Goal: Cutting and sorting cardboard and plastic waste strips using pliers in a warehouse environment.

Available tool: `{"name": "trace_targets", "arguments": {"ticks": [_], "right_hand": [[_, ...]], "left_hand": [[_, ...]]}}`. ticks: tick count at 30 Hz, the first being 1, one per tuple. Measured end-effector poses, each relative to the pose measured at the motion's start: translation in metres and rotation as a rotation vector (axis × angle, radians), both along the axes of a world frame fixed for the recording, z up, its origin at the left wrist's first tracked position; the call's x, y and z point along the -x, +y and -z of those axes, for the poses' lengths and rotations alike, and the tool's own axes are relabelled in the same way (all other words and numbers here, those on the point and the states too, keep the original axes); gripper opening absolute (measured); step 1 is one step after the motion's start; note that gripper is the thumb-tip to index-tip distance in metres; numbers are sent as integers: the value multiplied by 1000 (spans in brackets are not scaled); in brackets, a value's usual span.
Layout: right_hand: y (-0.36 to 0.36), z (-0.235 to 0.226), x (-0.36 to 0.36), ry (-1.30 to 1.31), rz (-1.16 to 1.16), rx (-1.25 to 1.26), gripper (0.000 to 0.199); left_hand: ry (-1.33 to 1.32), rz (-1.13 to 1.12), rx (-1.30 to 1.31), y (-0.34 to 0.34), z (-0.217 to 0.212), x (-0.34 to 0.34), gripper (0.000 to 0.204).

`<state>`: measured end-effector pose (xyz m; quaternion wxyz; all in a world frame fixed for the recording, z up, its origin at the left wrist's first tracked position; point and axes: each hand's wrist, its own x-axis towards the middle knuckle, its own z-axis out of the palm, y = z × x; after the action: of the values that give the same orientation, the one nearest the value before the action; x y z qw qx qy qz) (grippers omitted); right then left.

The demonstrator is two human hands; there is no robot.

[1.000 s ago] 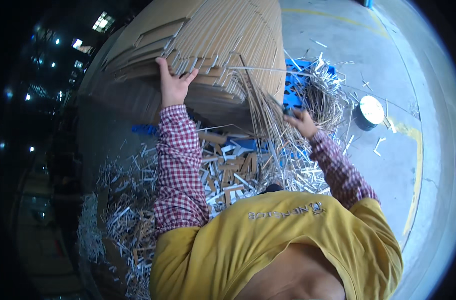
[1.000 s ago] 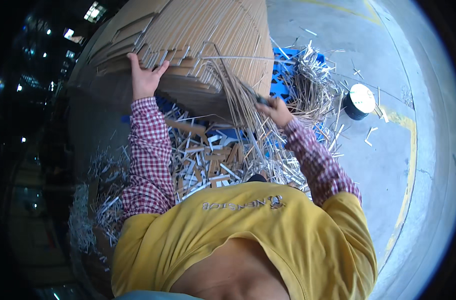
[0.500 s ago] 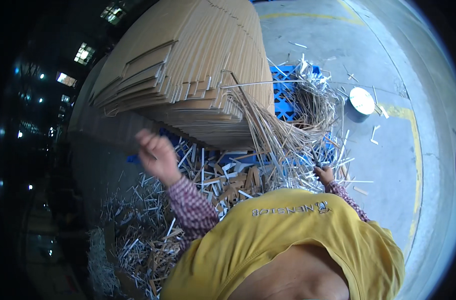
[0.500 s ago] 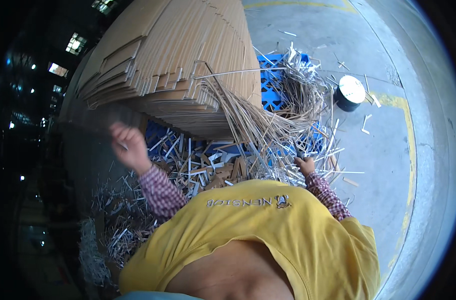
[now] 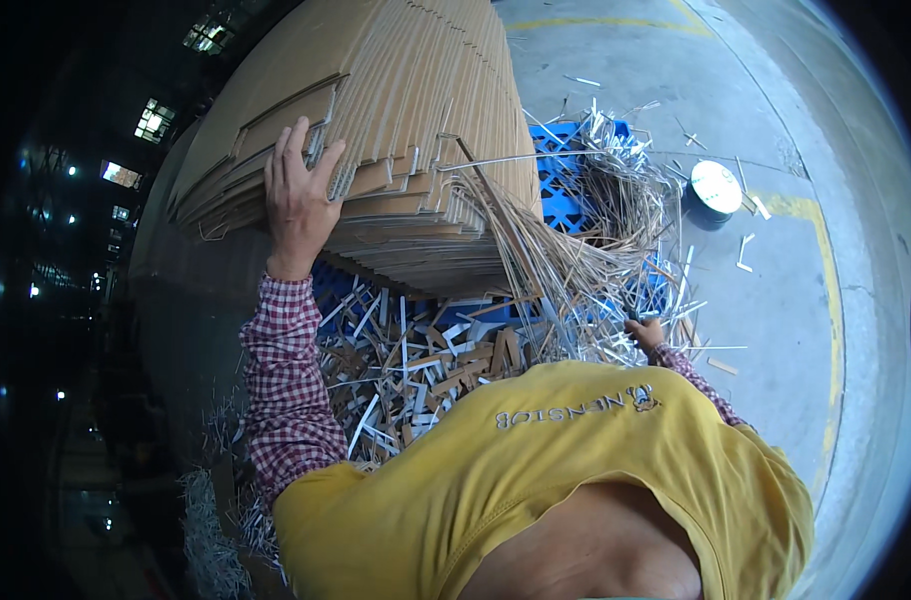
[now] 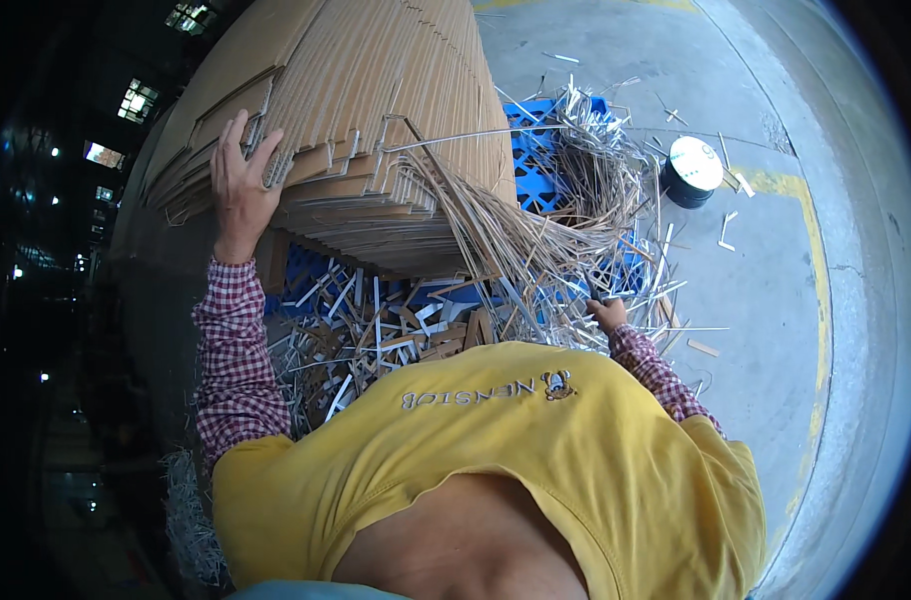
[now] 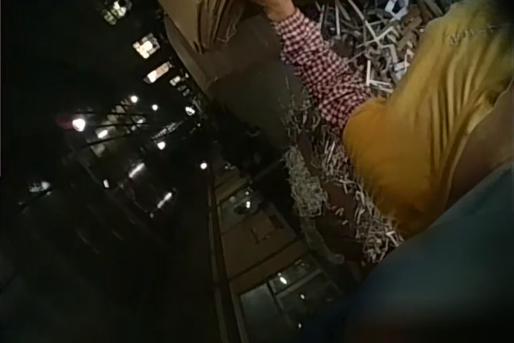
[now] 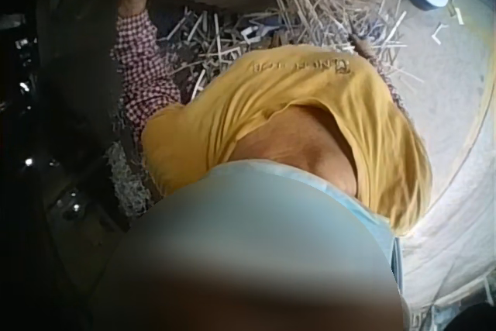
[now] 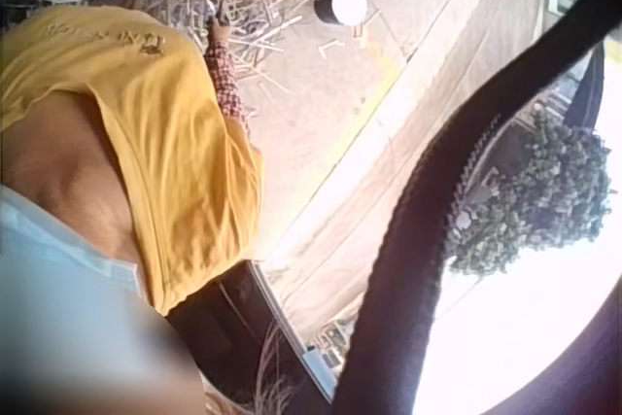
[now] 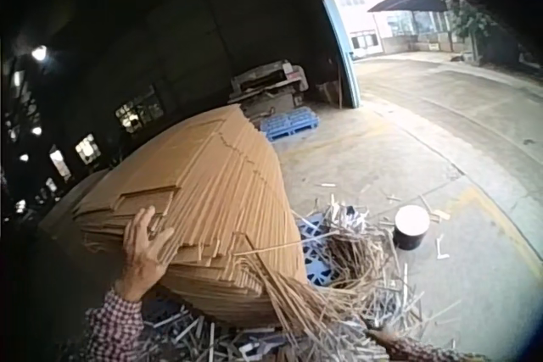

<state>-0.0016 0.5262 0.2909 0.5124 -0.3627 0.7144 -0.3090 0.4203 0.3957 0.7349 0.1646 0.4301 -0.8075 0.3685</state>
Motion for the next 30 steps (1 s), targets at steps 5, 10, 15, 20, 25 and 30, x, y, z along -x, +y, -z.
{"name": "trace_targets", "arguments": {"ticks": [5,10,15,20,25,30], "right_hand": [[3,5,-15,-55,-149,-78,32],[22,25,-10,-53,-156,-30,30],[35,43,16,139,-220,-275,32],[-10,12,-2,78,-229,-141,29],[-27,-5,-19,-32,-145,-37,34],[19,20,1,4,-101,-228,34]], "left_hand": [[87,99,12,13,-15,1,25],[658,122,193,110,-8,-7,25],[598,-166,-140,110,-21,16,59],[182,4,-3,-15,-36,-7,46],[453,55,48,1,-58,-16,20],[339,205,-537,58,-6,58,39]]}}
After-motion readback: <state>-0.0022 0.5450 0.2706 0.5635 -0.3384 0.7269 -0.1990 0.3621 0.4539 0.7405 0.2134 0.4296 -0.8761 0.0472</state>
